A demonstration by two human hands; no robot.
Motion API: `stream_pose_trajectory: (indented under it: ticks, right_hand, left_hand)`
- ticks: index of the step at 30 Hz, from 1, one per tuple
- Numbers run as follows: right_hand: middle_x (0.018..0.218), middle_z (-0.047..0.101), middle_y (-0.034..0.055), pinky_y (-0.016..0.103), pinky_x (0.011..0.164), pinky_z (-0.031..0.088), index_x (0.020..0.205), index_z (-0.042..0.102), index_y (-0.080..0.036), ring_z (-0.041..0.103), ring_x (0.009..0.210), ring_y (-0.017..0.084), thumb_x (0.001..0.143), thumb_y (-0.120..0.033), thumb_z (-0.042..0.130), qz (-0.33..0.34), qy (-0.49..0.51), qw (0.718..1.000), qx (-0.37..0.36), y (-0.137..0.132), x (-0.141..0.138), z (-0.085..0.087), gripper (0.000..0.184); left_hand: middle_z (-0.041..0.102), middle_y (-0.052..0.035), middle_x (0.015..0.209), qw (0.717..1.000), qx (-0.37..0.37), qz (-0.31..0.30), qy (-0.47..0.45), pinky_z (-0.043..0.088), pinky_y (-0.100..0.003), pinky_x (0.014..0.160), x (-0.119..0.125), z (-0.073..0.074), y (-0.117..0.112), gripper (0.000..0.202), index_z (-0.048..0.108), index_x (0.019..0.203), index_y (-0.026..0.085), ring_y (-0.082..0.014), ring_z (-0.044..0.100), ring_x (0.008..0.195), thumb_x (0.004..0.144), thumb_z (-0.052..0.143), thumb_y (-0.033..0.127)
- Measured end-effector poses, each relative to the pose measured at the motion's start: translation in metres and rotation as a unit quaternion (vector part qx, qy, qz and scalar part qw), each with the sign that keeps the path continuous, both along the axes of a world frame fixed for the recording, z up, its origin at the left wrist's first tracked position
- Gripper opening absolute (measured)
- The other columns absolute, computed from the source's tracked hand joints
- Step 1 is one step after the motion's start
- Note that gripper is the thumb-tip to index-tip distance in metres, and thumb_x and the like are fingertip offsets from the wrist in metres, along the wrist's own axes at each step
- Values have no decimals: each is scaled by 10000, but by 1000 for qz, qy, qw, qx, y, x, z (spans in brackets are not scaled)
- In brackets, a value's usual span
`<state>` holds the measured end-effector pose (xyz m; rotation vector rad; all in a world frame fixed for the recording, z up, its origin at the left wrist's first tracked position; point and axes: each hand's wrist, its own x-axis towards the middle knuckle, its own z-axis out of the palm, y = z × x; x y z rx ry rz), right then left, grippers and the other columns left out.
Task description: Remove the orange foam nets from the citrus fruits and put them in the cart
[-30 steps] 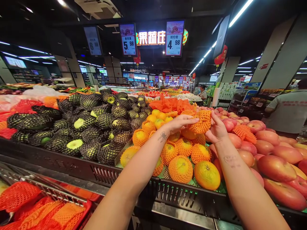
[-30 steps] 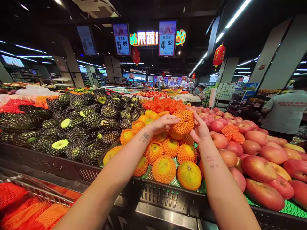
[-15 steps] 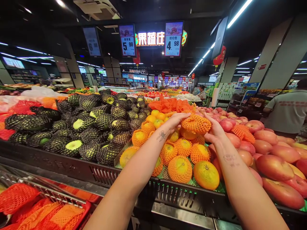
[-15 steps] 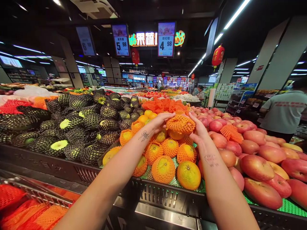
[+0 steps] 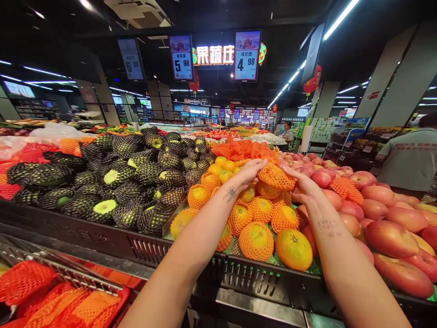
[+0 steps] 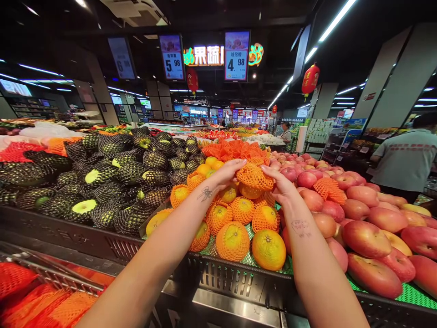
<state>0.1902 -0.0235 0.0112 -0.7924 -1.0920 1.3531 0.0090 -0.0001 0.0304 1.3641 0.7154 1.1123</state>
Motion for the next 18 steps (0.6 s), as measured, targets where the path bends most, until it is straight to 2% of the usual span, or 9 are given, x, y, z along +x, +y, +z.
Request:
stream_pose_trajectory:
  ticks: [1,3,6,8,10,12,15,18]
  right_hand:
    - [927,792,56,434,915,613,947,714,-222,752,972,275,720,-308,820,-1,-5,1000,-9,1,-1,-1,265]
    - [890,790,58,439,885,617,898,700,-226,755,934,275,741,-336,806,-18,-23,999,-16,4,-2,-4,219]
    - [820,780,57,412,822,621,850,692,-221,756,869,266,758,-375,783,-80,-51,995,-19,11,-2,-8,201]
    - [785,771,60,395,790,617,832,697,-212,754,820,262,750,-393,773,-80,-69,994,-22,15,1,-10,213]
    - [778,766,59,385,784,611,820,701,-206,750,802,257,713,-360,777,-49,-81,995,-13,18,4,-11,202]
    - [787,766,42,362,781,603,812,705,-206,741,794,239,650,-295,797,-49,-87,995,7,21,6,-14,206]
    - [742,749,12,325,727,585,749,702,-211,711,727,208,580,-305,857,-118,-121,985,29,28,8,-22,248]
    - [638,706,-4,323,664,565,660,683,-222,686,680,214,602,-454,866,-186,-210,959,40,36,8,-32,301]
  left_hand:
    - [549,38,638,1000,17,15,17,319,-212,552,0,-1,1,269,539,732,170,-73,441,526,957,599,303]
    - [518,40,622,991,75,84,76,339,-232,602,1,-3,4,308,497,670,174,-91,437,564,944,606,265]
    - [475,48,613,943,179,209,185,331,-253,657,2,-10,8,350,448,626,194,-118,415,615,865,700,238]
    - [473,45,625,914,218,254,229,340,-265,686,3,-14,10,344,448,639,208,-139,420,636,839,724,255]
    - [485,33,638,900,229,273,250,357,-275,708,4,-17,12,331,456,647,215,-156,441,652,831,725,272]
    - [493,21,633,895,222,278,268,375,-287,723,4,-17,13,337,456,631,220,-171,469,661,829,721,281]
    - [516,-3,627,891,204,280,294,405,-307,756,5,-14,14,358,451,596,224,-202,534,701,828,717,281]
    - [566,-45,662,884,184,278,326,429,-336,804,5,-10,13,370,446,559,220,-247,600,794,806,722,229]
